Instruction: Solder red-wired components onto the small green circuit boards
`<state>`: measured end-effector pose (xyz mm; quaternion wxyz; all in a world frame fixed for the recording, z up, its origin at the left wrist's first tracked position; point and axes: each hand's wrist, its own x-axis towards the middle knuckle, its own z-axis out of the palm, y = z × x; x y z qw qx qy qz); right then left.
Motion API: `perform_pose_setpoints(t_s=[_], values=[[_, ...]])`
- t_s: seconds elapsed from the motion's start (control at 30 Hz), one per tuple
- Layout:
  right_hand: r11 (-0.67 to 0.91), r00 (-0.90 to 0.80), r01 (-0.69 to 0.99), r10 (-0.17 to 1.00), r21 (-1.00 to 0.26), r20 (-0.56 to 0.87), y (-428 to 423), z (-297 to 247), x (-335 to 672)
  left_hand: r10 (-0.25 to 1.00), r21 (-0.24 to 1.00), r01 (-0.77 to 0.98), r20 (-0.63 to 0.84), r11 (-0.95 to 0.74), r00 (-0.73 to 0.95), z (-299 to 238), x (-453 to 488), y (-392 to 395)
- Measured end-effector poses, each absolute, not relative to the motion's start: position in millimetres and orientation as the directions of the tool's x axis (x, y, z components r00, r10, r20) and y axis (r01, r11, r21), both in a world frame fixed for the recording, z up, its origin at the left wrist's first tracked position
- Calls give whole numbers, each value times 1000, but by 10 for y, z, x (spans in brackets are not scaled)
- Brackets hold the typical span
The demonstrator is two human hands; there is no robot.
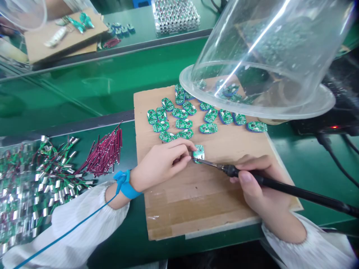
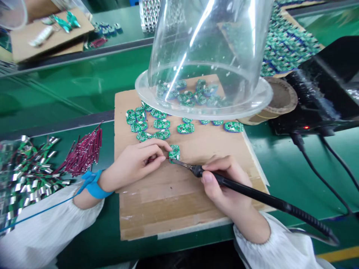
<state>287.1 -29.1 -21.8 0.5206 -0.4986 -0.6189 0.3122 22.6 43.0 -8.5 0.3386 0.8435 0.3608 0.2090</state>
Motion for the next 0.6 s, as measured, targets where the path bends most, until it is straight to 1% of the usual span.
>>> perform_pose_setpoints(t_s=[0.23, 0.4, 0.6], values=[[271, 63, 277, 952, -922, 299, -314, -236, 2884, 746, 731, 456, 109, -508, 657, -90, 218, 429], [305, 48, 289, 942, -907, 332, -310, -245, 2882, 748, 725, 464, 106, -509, 655, -83, 215, 427], [305, 41, 313, 942, -900, 334, -303, -203, 2862, 748, 719, 466, 112, -516, 655, -89, 221, 426]])
